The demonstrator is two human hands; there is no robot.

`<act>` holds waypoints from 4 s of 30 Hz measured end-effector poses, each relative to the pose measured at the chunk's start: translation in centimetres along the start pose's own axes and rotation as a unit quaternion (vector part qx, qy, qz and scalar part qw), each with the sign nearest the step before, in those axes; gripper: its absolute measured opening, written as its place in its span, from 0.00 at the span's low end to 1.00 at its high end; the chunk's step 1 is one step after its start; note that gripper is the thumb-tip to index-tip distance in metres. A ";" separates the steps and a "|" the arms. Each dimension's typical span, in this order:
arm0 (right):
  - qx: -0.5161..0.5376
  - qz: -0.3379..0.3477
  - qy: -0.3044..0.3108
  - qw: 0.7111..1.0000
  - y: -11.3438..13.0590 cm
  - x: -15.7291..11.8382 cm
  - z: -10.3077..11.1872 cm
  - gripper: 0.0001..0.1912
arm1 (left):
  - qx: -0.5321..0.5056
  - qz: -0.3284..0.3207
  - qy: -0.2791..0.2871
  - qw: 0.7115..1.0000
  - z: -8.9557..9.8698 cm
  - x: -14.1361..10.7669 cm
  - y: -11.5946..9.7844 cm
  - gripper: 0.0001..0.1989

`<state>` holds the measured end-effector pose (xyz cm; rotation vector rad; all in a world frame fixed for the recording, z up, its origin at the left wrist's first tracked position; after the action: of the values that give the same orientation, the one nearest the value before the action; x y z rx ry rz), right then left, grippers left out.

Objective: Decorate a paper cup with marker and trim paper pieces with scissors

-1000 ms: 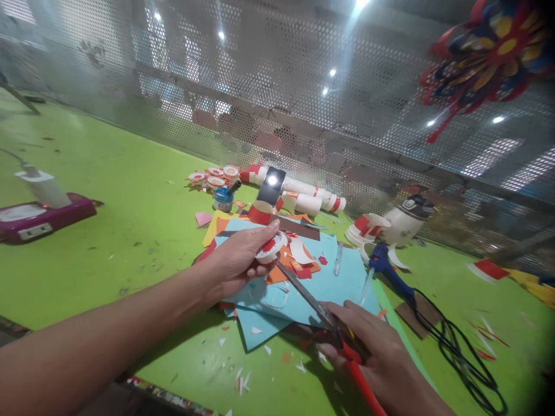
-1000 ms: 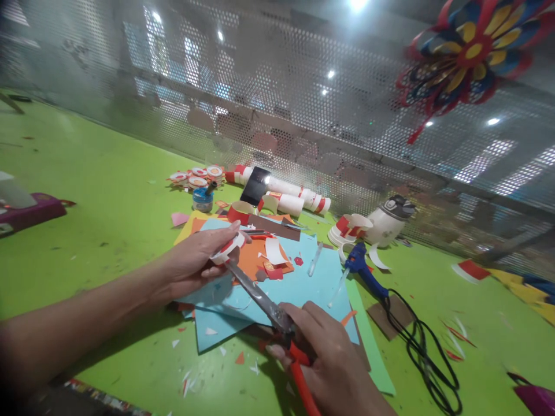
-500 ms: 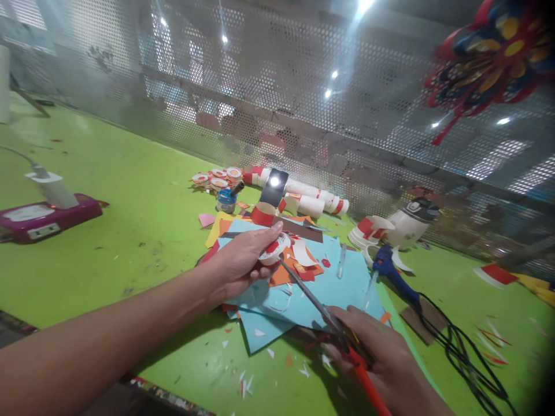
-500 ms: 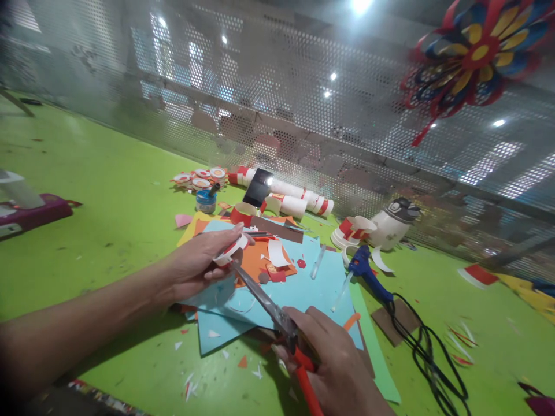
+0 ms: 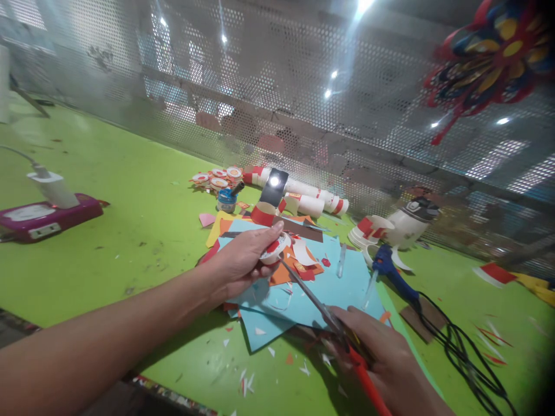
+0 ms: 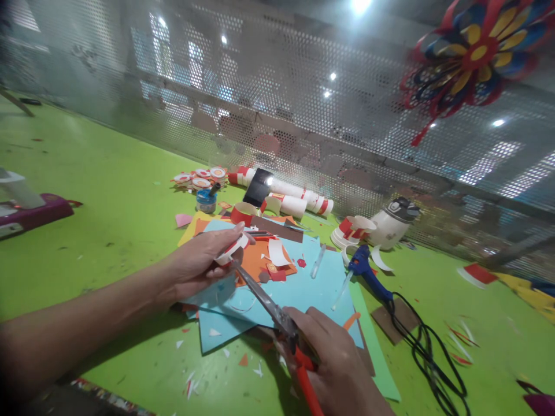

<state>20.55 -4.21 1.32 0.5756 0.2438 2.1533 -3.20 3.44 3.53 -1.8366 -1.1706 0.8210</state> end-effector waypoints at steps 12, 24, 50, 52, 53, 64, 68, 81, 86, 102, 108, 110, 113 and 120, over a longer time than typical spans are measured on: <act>-0.053 0.059 0.003 0.997 -0.2 0.0 0.6 0.13 | 0.009 0.000 0.002 1.000 0.0 0.0 0.2 0.20; -0.080 0.056 0.009 0.995 -1.4 -0.5 0.3 0.19 | 0.005 0.007 -0.014 1.000 0.1 0.1 0.2 0.21; -0.099 0.059 0.006 0.993 -1.4 -0.5 0.3 0.21 | 0.003 0.010 -0.025 1.000 0.0 0.2 0.3 0.20; -0.105 0.061 0.000 0.993 -1.5 -0.5 0.3 0.20 | 0.004 0.010 -0.025 1.000 0.0 0.2 0.3 0.20; -0.107 0.066 -0.003 0.992 -1.5 -0.5 0.2 0.20 | 0.004 0.011 -0.025 1.000 0.0 0.2 0.3 0.20; -0.110 0.081 -0.017 0.990 -1.2 -0.3 0.2 0.20 | 0.014 0.012 -0.037 0.999 0.0 0.1 0.3 0.20; -0.112 0.091 -0.020 0.989 -1.1 -0.4 0.2 0.20 | 0.015 0.007 -0.047 0.999 0.0 0.1 0.3 0.19; -0.096 0.065 -0.018 0.993 -0.9 -0.5 0.0 0.21 | 0.017 -0.014 -0.059 0.998 -0.1 0.3 0.6 0.18; -0.127 0.090 -0.027 0.987 -1.2 -0.8 -0.1 0.21 | 0.013 -0.015 -0.041 0.999 -0.1 0.3 0.6 0.19; -0.094 0.034 0.005 0.995 -1.2 -0.6 0.3 0.21 | 0.017 -0.007 -0.028 0.999 0.0 0.1 0.4 0.19; -0.082 0.025 0.039 0.996 -1.5 -0.7 0.3 0.24 | 0.013 -0.010 -0.023 1.000 0.0 0.2 0.3 0.20; -0.081 0.025 0.034 0.996 -1.5 -0.6 0.3 0.24 | 0.013 -0.005 -0.024 1.000 0.0 0.1 0.2 0.20; -0.078 0.026 0.020 0.996 -1.4 -0.6 0.3 0.22 | 0.010 0.004 -0.023 1.000 0.0 0.1 0.2 0.20; -0.080 0.019 0.011 0.997 -1.2 -0.7 0.3 0.21 | 0.013 0.001 -0.011 1.000 0.0 0.1 0.3 0.19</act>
<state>21.90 -4.08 0.93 0.4681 0.0716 2.1919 -3.03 3.47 3.25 -1.8129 -1.1669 0.8546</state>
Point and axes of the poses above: each hand's wrist, its own x-axis towards the middle knuckle, its own z-axis out of the back of the hand, y = z × x, the point moved 1 cm from there along x, towards the middle knuckle, and after that the axes turned 3 degrees about z, right-handed, at the moved point
